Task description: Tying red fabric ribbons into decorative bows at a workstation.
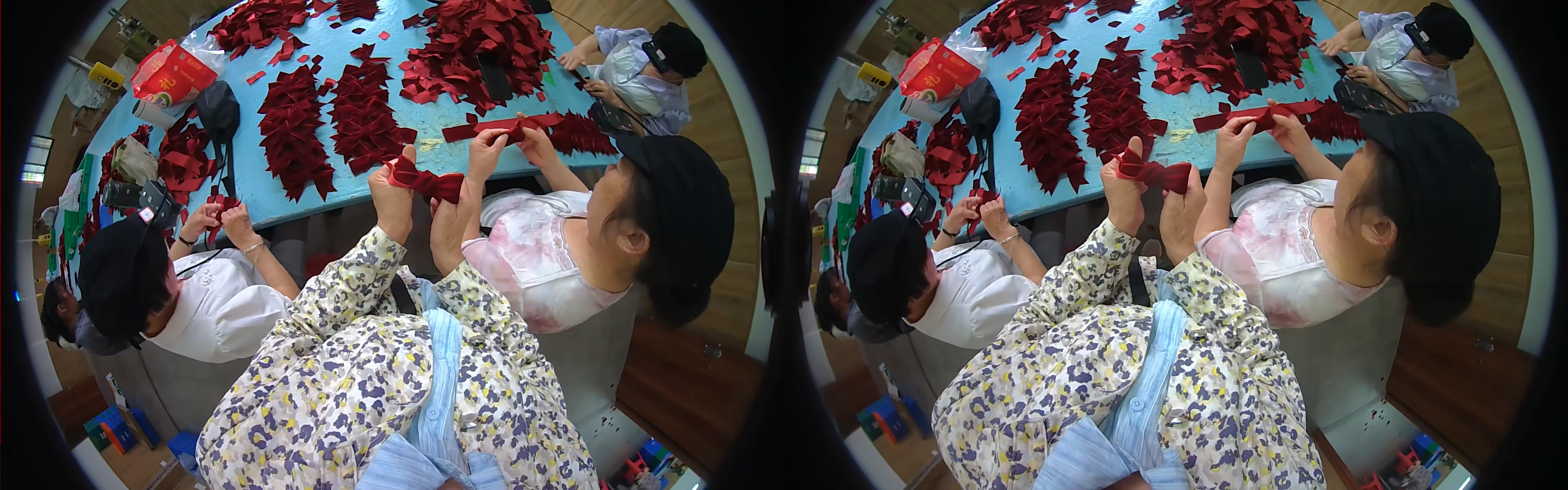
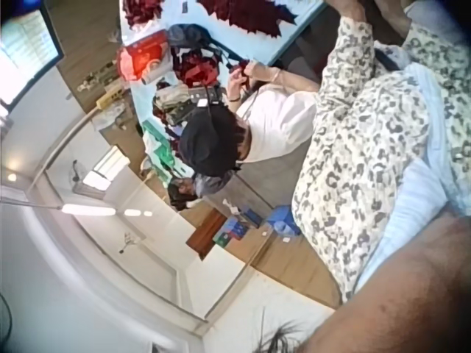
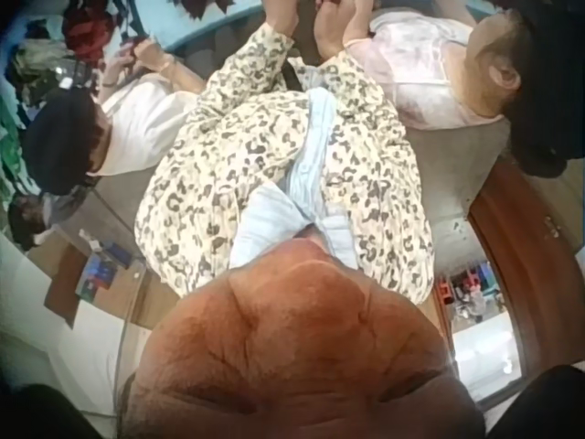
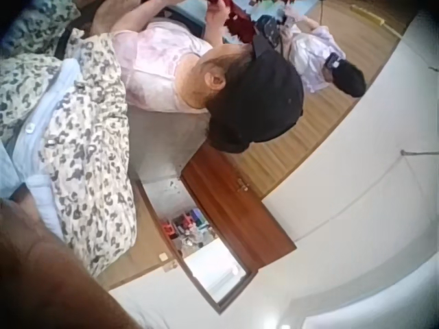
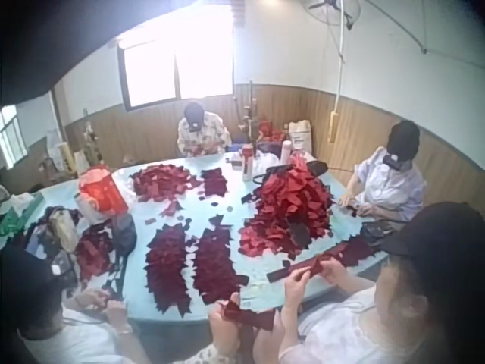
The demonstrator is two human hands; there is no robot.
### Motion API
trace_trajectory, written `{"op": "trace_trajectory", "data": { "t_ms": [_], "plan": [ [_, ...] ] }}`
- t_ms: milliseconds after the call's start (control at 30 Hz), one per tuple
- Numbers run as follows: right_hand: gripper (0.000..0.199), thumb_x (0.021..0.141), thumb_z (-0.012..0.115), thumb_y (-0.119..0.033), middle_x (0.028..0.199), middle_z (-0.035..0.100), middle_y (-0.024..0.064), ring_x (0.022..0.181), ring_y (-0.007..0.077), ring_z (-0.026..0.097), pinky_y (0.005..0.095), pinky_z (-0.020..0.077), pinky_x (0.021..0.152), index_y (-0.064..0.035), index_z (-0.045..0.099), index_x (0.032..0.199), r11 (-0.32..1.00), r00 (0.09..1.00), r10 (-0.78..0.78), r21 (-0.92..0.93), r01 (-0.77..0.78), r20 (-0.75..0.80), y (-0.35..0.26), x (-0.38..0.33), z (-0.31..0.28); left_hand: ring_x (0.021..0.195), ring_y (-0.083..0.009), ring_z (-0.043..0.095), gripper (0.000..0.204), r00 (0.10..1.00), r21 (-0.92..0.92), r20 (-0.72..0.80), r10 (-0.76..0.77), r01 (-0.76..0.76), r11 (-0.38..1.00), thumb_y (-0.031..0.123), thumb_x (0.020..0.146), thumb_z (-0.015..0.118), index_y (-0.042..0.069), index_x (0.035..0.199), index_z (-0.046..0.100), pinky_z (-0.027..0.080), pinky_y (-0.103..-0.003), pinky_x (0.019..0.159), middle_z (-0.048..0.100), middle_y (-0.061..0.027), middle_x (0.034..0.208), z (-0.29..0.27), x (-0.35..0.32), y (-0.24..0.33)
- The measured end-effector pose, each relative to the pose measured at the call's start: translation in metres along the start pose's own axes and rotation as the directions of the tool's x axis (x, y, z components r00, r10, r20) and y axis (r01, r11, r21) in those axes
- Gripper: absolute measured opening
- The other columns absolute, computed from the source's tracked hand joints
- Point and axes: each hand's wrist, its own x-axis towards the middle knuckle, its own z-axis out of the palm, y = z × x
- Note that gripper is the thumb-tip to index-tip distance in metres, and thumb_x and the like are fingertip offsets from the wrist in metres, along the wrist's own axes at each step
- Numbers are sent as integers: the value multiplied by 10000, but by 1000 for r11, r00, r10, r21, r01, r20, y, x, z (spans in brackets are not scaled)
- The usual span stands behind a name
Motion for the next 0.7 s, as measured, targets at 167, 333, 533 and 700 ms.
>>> {"op": "trace_trajectory", "data": {
  "t_ms": [167, 333, 533, 700],
  "plan": [
    [184, 899, 467, -209, 661, 514, -10, 540, 46, 458, 192, 346, 476, -41, 530, 859, 981, 988, -156, -121, 155, 3, 12, 22, -26, 464, -10, 395, 246, 998, 97, 38, 41, -45, 994, 299, 886, 629, 113, 725, 622, 241, -201, 417, 557, 58, 603, 16, 1, -20],
    [204, 916, 460, -279, 632, 479, -38, 477, 25, 424, 161, 311, 417, -84, 501, 872, 994, 999, -11, 109, 15, -43, 17, 40, -42, 559, -7, 339, 341, 988, 197, 7, 152, -150, 969, 244, 863, 673, 109, 594, 515, 268, -217, 482, 455, 90, 599, 47, 3, -31],
    [288, 893, 426, -323, 551, 455, -22, 458, 61, 436, 219, 322, 406, -46, 503, 872, 988, 980, 140, 86, -129, -139, -5, 45, -38, 506, -7, 371, 291, 995, -24, -49, -87, 86, 996, 238, 850, 686, 115, 638, 529, 280, -207, 463, 484, 75, 581, 57, 18, -39],
    [254, 898, 438, -298, 664, 517, -9, 528, 60, 474, 200, 351, 449, -53, 504, 896, 967, 963, 224, 156, -201, -148, 27, 18, -45, 497, -19, 412, 188, 989, 26, 32, -145, 145, 989, 251, 850, 676, 118, 809, 549, 315, -198, 459, 518, 54, 631, 42, -4, -39]
  ]
}}
